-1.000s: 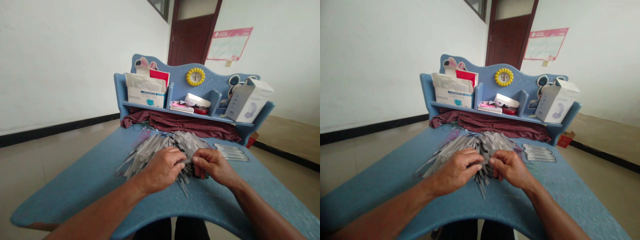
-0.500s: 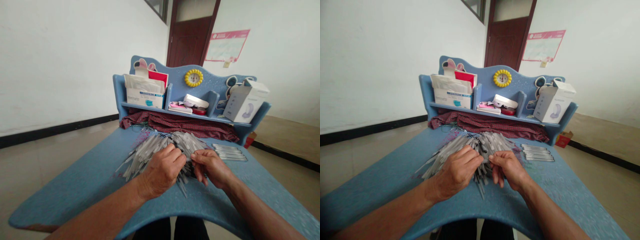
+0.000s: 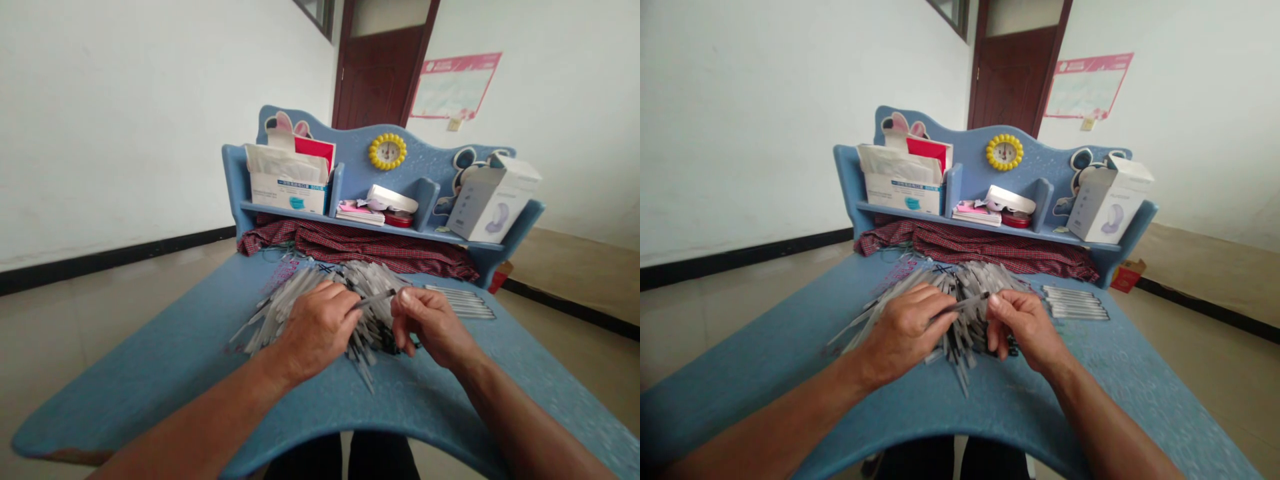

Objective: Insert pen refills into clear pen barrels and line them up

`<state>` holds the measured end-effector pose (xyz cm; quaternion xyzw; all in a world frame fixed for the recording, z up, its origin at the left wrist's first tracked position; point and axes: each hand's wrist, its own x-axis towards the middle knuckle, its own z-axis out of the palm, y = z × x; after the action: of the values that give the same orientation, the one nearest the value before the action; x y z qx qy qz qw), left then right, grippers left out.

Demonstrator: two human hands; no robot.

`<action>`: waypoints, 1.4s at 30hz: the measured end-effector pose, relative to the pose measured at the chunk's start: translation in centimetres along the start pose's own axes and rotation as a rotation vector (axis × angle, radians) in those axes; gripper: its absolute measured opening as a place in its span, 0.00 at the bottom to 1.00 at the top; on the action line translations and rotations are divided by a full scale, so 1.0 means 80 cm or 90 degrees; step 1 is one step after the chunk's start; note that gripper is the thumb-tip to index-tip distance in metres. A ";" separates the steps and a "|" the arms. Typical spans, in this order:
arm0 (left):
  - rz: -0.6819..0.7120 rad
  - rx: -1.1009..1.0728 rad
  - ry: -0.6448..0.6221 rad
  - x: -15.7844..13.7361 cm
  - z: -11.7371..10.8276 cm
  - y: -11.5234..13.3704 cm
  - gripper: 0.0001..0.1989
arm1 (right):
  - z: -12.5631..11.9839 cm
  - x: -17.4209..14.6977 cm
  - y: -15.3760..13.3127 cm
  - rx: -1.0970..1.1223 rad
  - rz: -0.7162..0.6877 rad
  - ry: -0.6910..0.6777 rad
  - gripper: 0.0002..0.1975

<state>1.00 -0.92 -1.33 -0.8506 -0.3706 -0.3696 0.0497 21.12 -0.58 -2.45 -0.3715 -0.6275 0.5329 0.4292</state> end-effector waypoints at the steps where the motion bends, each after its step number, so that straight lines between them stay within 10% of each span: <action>1: -0.043 -0.044 0.010 0.001 -0.001 0.001 0.06 | 0.000 -0.002 -0.001 -0.061 0.017 -0.036 0.18; 8: -0.335 -0.377 0.023 0.009 -0.012 0.001 0.08 | 0.022 -0.009 -0.003 -0.757 0.029 -0.146 0.10; 13: -0.405 -0.611 0.036 0.012 -0.014 0.001 0.07 | 0.033 -0.009 0.008 -0.879 0.032 -0.133 0.10; 25: -0.528 -0.812 0.098 0.015 -0.010 -0.007 0.09 | -0.020 -0.022 -0.030 -0.465 0.207 -0.237 0.08; 30: -0.525 -0.840 0.091 0.014 -0.009 -0.003 0.09 | 0.003 -0.024 -0.020 -0.207 0.113 -0.156 0.10; 42: -0.524 -0.828 0.125 0.014 -0.008 -0.002 0.09 | 0.034 -0.019 -0.001 -0.112 0.089 -0.049 0.14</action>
<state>0.99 -0.34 -0.13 -0.4656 -0.3592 -0.5751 -0.5687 19.16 -2.94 -2.73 -0.4302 -0.6605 0.5182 0.3320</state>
